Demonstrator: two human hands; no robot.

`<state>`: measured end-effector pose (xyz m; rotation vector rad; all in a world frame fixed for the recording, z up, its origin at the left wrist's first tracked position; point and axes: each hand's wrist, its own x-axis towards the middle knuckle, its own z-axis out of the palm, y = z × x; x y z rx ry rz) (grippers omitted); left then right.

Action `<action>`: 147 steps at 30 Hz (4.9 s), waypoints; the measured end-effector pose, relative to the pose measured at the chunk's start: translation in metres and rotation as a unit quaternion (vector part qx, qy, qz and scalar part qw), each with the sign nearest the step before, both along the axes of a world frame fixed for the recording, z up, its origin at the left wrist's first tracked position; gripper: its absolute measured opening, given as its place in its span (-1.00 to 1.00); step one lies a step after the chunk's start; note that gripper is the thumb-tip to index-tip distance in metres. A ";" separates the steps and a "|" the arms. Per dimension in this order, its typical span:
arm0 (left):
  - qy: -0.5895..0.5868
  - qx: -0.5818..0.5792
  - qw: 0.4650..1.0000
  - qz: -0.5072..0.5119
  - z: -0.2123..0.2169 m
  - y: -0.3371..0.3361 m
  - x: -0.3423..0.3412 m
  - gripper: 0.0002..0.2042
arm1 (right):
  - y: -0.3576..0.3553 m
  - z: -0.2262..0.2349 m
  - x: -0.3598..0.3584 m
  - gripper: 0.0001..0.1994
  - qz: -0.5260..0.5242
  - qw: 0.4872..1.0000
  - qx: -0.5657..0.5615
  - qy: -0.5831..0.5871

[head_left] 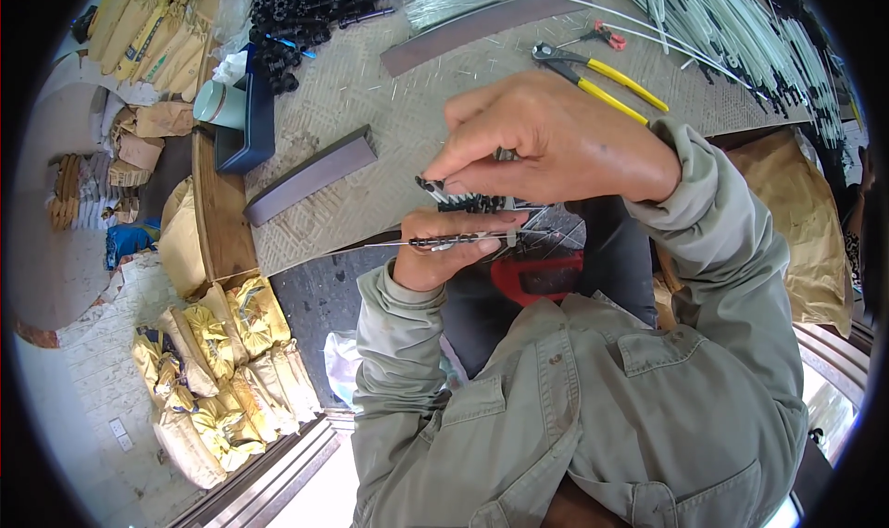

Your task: Assembling wire bundles into connectors and trimming the excess using wire cutters.

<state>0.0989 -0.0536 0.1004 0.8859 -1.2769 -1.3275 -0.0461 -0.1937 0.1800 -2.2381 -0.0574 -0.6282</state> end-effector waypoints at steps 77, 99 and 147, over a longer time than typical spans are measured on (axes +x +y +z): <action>-0.087 -0.101 0.991 -0.022 -0.006 -0.011 0.003 -0.79 | -0.016 -0.089 -0.014 -0.38 -0.023 0.977 -0.163 0.136; -0.281 -0.163 0.946 -0.010 -0.026 0.037 0.016 -0.48 | -0.005 -0.080 0.017 -0.49 0.022 0.968 -0.156 0.193; -0.622 -0.259 0.739 -0.006 -0.006 -0.021 0.040 -0.24 | -0.183 -0.072 0.116 -0.85 -0.370 0.841 -0.325 0.223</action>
